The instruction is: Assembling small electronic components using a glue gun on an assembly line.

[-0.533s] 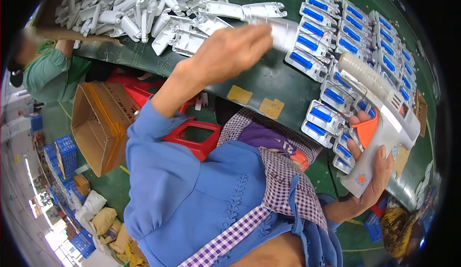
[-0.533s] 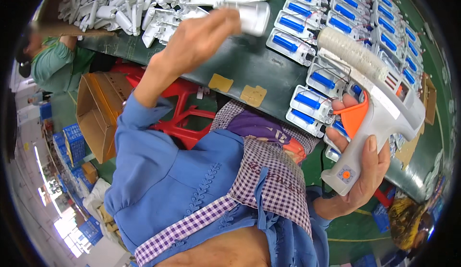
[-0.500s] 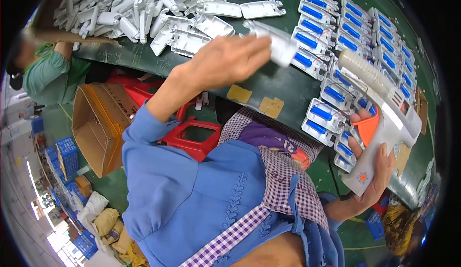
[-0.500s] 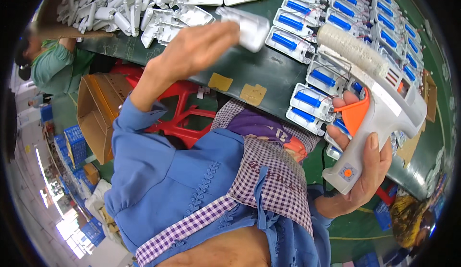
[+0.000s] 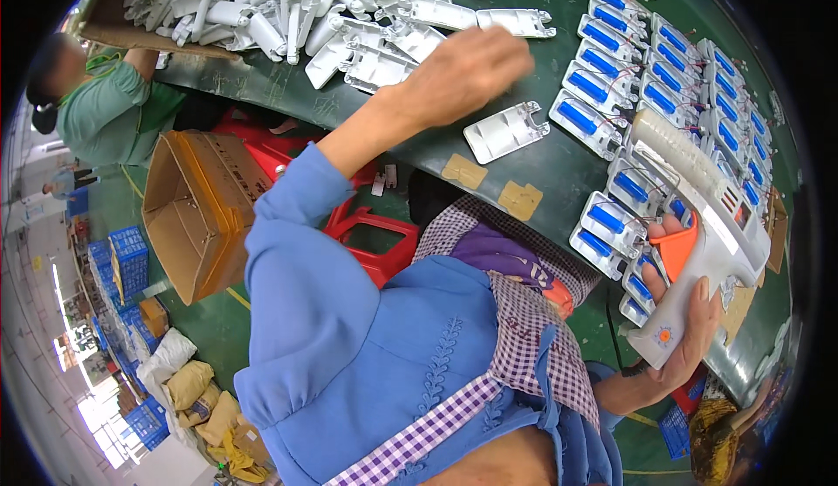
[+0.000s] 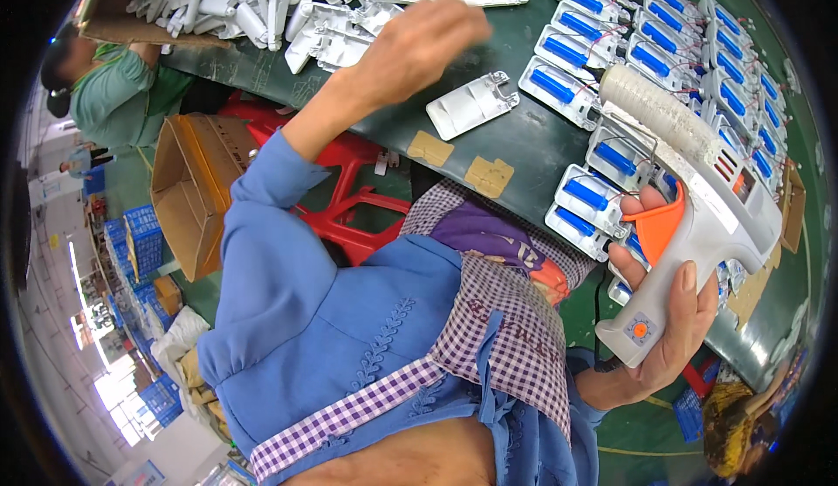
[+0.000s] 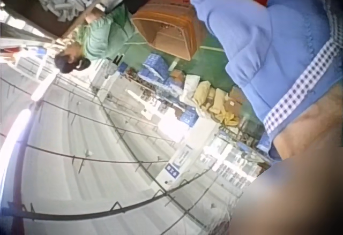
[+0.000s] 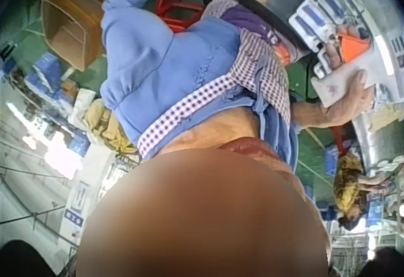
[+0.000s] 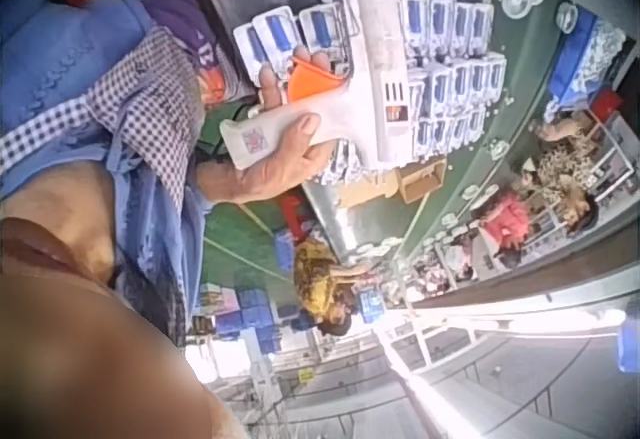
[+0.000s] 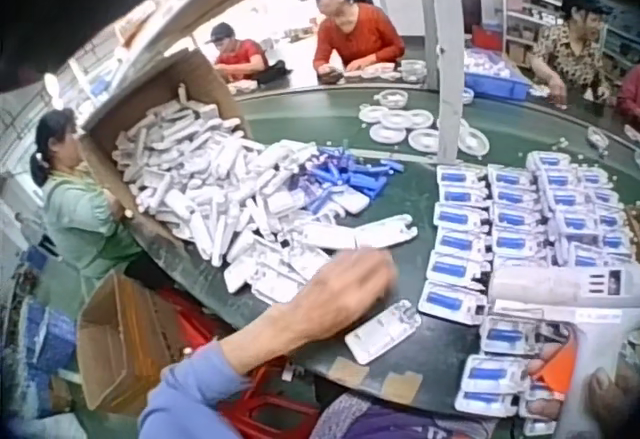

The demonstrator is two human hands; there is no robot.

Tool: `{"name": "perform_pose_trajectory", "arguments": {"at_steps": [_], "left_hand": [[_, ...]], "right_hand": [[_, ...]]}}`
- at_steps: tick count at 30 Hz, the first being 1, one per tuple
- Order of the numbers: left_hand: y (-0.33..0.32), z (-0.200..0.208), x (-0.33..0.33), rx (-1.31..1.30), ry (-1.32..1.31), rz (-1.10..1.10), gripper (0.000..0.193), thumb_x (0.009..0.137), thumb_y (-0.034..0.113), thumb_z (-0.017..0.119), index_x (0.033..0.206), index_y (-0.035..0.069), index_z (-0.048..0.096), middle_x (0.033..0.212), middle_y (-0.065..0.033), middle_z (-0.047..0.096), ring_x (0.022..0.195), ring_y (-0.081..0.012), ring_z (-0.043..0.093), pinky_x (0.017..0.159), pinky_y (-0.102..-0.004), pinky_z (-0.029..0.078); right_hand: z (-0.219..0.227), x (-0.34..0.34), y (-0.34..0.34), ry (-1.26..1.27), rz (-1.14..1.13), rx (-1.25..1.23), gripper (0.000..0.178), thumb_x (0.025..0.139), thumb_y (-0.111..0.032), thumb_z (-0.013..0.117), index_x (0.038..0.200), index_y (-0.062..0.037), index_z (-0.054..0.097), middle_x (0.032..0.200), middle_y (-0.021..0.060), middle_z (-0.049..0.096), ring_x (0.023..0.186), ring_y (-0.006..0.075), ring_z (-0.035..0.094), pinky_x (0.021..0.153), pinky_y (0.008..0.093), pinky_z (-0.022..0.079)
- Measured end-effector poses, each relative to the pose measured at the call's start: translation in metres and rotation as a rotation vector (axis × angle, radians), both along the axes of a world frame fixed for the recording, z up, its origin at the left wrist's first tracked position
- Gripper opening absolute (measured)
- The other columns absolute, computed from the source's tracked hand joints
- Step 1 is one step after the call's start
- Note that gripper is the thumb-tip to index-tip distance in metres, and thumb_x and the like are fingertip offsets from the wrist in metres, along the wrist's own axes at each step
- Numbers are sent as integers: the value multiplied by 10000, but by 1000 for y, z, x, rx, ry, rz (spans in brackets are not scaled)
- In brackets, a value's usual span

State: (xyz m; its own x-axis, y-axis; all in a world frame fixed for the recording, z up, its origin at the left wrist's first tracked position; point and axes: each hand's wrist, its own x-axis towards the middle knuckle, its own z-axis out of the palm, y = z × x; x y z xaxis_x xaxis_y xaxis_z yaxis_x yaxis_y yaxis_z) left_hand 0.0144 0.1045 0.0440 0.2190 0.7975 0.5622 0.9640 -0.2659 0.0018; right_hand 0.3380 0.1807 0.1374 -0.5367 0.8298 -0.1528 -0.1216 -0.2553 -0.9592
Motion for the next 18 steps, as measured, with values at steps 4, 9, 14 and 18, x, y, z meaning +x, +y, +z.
{"name": "perform_pose_trajectory", "arguments": {"at_steps": [4,9,14,18], "left_hand": [[28,-13,-12,-80,159,395,109,729,27,586,821,-18,623,895,-130,594,879,-270,547,744,-350,439],[29,-12,-3,-115,182,364,83,727,46,609,810,33,611,827,-120,592,834,-266,555,686,-355,456],[-17,-7,29,-186,-8,400,144,805,144,636,745,30,571,730,-95,531,760,-254,551,630,-372,454],[-29,-13,51,-121,-67,423,197,807,202,667,752,39,570,745,-87,525,752,-243,543,631,-354,464]], "right_hand": [[1,-4,0,15,40,-3,534,948,-141,431,1347,170,261,1251,350,471,1151,399,538,804,381,600],[-1,-5,0,9,45,-3,546,937,-139,446,1346,174,262,1236,348,485,1140,398,549,793,385,601],[-3,-9,1,7,47,-35,563,927,-178,506,1334,157,309,1225,320,510,1101,372,577,758,366,611],[-1,-17,1,33,42,-97,556,916,-155,529,1332,149,320,1214,326,516,1086,385,585,740,378,616]]}}
